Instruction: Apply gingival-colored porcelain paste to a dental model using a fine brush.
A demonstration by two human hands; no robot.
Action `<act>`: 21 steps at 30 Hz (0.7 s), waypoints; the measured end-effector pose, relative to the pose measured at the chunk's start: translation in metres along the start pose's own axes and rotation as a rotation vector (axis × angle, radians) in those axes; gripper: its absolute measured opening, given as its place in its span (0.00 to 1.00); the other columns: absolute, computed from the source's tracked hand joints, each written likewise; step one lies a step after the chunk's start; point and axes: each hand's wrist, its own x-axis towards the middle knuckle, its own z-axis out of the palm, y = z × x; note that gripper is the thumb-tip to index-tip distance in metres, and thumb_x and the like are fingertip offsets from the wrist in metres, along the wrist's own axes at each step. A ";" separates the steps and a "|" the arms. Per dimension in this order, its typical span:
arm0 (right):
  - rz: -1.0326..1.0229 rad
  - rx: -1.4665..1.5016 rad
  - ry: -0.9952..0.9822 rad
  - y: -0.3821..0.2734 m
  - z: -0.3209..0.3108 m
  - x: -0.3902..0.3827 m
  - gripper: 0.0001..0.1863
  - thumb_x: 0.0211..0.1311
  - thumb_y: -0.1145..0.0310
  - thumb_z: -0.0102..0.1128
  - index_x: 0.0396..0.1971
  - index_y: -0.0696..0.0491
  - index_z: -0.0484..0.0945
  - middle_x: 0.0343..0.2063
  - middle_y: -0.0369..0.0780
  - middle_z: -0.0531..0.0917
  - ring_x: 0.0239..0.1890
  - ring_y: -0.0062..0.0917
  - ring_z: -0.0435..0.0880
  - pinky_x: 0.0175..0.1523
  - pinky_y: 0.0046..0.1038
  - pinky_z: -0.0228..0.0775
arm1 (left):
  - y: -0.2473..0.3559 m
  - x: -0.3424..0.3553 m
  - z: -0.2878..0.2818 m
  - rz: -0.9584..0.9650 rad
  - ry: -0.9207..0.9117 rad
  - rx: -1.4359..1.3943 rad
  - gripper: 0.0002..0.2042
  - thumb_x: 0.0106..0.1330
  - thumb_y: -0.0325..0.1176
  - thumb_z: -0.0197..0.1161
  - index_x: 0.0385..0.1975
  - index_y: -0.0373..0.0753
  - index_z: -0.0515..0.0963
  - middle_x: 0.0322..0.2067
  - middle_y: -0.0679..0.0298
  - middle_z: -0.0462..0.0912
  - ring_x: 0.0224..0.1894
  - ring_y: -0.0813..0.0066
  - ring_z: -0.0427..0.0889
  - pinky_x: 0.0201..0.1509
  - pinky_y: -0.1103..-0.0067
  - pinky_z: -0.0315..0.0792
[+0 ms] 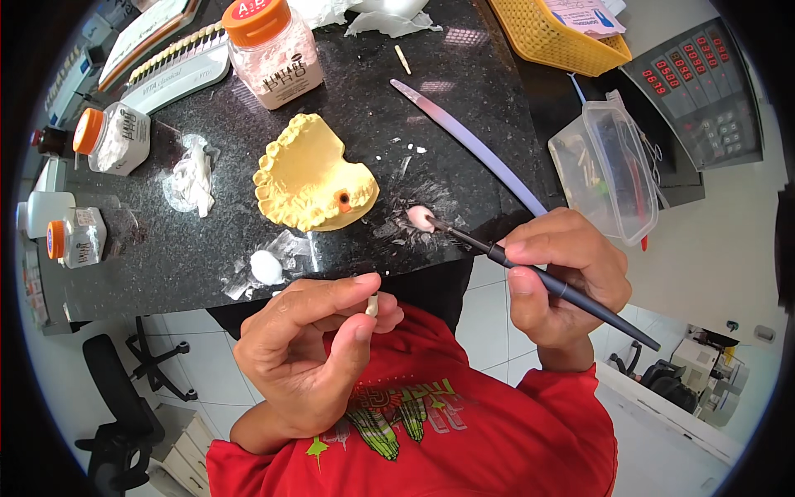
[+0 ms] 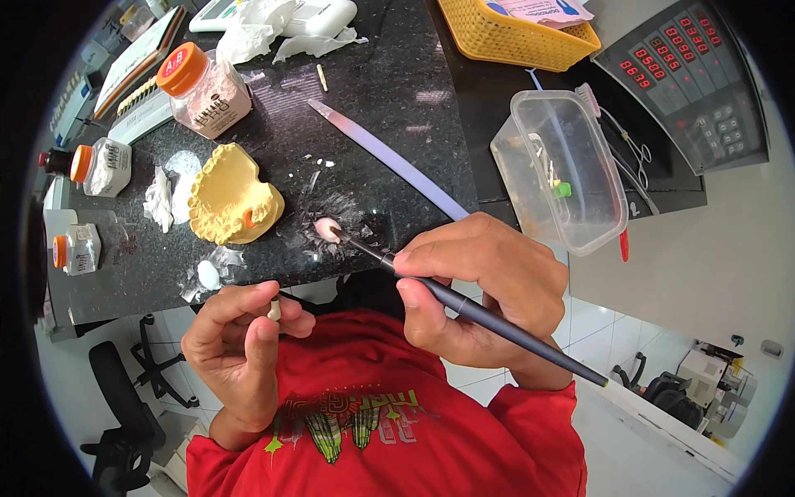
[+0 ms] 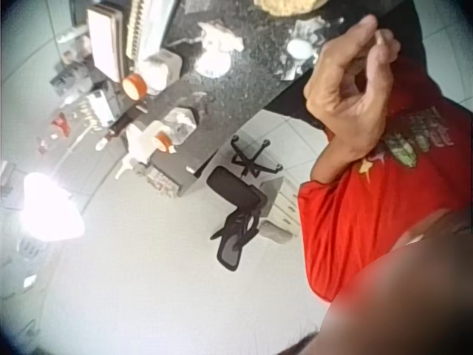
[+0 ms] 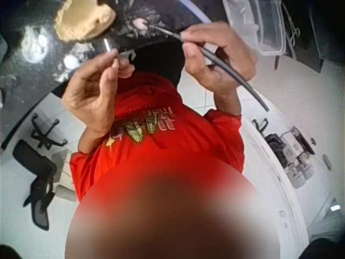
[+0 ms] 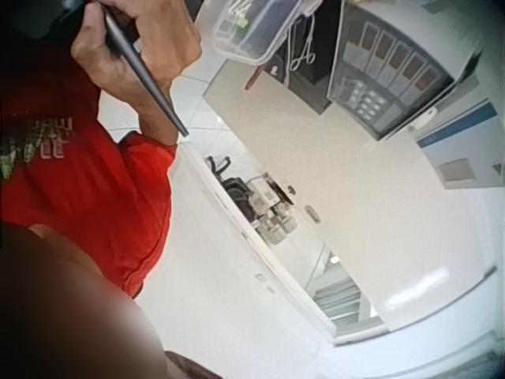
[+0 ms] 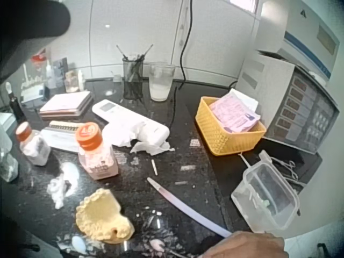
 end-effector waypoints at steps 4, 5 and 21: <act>-0.015 -0.003 0.019 0.001 0.001 -0.001 0.09 0.42 0.80 0.67 0.28 0.57 0.80 0.24 0.40 0.84 0.24 0.26 0.84 0.27 0.21 0.74 | 0.000 0.000 0.000 0.011 -0.006 0.021 0.11 0.60 0.12 0.57 0.43 0.22 0.77 0.35 0.49 0.81 0.38 0.65 0.85 0.44 0.73 0.84; -0.020 -0.012 0.003 0.001 0.000 -0.001 0.09 0.42 0.80 0.67 0.28 0.57 0.80 0.23 0.40 0.84 0.24 0.26 0.84 0.27 0.21 0.74 | 0.000 0.000 0.000 0.011 -0.007 0.021 0.11 0.60 0.12 0.57 0.43 0.22 0.77 0.35 0.49 0.81 0.38 0.65 0.85 0.44 0.73 0.84; -0.028 -0.001 -0.004 0.001 -0.001 0.000 0.10 0.40 0.81 0.66 0.27 0.58 0.79 0.22 0.40 0.83 0.23 0.26 0.84 0.27 0.21 0.75 | 0.001 0.001 0.000 0.000 -0.008 0.051 0.11 0.60 0.12 0.57 0.43 0.22 0.77 0.35 0.49 0.82 0.38 0.64 0.86 0.44 0.73 0.84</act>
